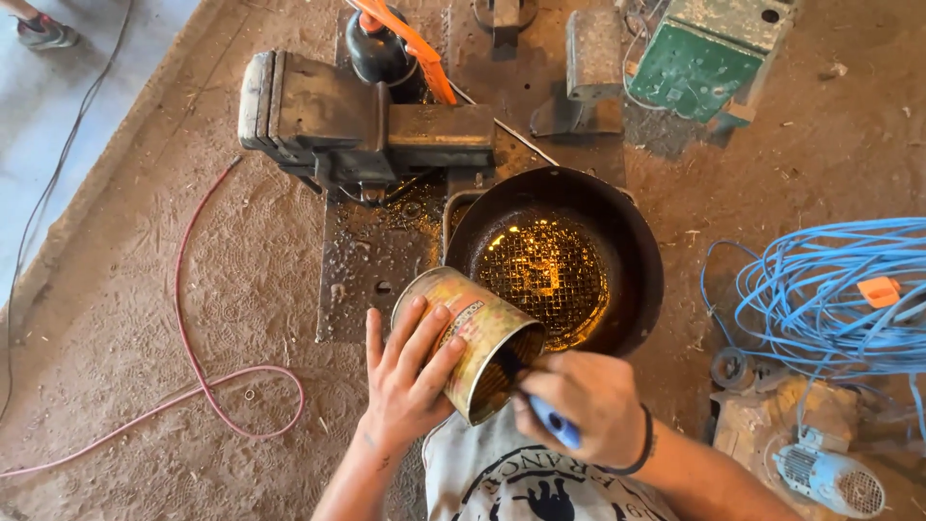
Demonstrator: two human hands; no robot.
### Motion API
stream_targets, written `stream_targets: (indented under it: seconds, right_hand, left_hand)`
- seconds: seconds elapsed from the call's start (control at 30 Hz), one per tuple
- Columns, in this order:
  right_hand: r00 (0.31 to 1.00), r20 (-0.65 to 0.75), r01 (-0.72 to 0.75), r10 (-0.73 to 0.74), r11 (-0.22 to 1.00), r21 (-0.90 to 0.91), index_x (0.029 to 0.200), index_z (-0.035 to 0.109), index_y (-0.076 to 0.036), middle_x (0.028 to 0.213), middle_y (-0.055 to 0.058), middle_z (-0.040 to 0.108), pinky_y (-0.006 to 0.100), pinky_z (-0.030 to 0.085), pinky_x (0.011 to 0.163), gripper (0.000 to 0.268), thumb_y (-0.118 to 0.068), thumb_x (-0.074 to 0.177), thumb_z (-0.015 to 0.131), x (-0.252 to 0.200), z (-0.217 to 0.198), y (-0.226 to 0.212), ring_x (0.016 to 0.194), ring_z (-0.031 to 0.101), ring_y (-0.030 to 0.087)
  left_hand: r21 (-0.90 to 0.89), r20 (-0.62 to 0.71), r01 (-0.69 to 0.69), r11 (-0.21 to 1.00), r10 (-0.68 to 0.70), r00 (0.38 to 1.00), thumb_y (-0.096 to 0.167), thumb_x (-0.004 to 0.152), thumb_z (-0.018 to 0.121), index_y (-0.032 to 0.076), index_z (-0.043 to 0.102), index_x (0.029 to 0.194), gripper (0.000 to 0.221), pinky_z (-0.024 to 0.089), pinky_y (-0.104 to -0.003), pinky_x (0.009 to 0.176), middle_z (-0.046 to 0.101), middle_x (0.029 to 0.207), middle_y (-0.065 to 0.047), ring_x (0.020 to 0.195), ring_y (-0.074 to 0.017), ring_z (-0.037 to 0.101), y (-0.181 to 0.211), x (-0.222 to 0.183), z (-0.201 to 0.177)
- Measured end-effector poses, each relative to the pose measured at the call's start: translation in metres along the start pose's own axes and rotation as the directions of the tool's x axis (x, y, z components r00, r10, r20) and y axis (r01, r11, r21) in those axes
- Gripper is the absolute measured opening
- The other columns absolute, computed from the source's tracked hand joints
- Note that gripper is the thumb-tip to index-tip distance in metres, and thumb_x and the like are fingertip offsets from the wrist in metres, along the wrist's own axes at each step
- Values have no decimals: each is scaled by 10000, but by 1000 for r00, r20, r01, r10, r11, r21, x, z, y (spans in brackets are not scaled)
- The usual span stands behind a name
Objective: Painting the interior of a metal pan with yellow paint using a brush.
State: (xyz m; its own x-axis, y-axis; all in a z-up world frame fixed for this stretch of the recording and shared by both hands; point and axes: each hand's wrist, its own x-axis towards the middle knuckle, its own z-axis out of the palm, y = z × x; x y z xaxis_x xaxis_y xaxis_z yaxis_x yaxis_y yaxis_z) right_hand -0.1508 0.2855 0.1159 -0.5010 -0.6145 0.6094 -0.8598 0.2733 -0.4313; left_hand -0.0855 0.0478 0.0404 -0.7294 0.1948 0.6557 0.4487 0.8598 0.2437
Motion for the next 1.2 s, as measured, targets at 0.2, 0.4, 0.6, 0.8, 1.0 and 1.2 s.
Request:
stream_targets:
  seconds: [0.2,0.4,0.6,0.8,1.0,1.2]
  right_hand:
    - [957,-34,-230,289,824,518,871,631,-110,719,-4,699,232,536,462,226,-321,931,686,6,10,0,515,636,89]
    - [866,-280,-186,415,785,591,913,585,-60,726,147,697,227,588,486,182,-123,830,734,-47,-22,51,536,707,167]
    - [891,363,271,-273,961,57,1008,604,-91,1051,155,716,341,613,648,63,-153,998,600,-13,-6,101,734,721,210]
    - [789,530,562,-309,712,-422,949,514,-147,694,-8,492,319,458,432,186,2,902,616,48,6,156,516,527,151]
    - [612,517,768,-599,606,-208,874,541,-175,764,3,513,247,381,511,152,-52,961,554,41,16,124,587,487,123]
    - [787,600,546,-143,614,-570,765,532,-242,649,-13,548,308,405,474,183,-99,860,597,28,21,163,544,594,179]
  left_hand:
    - [43,3,4,999,-4,1000,461,1055,489,195,450,1471,495,173,-723,1247,533,1512,-154,1432,-427,509,-7,-5,-1]
    - [264,-79,273,925,-261,962,262,854,664,42,611,1293,494,124,-643,1267,645,1388,-198,1354,-414,591,-23,3,-17]
    - [209,-102,419,884,-406,908,465,879,678,40,498,1436,723,146,-667,1283,570,1478,-180,1411,-397,541,-26,-20,-31]
    - [186,-156,465,865,-442,884,499,853,697,35,506,1416,754,152,-645,1294,582,1462,-191,1383,-376,566,-23,-38,-39]
    - [207,-161,504,839,-479,863,460,792,772,36,492,1435,820,173,-645,1296,568,1471,-193,1394,-373,548,-23,-65,-43]
    - [195,-142,503,842,-483,864,477,776,791,32,496,1431,845,161,-636,1302,567,1472,-191,1403,-365,541,-18,-61,-55]
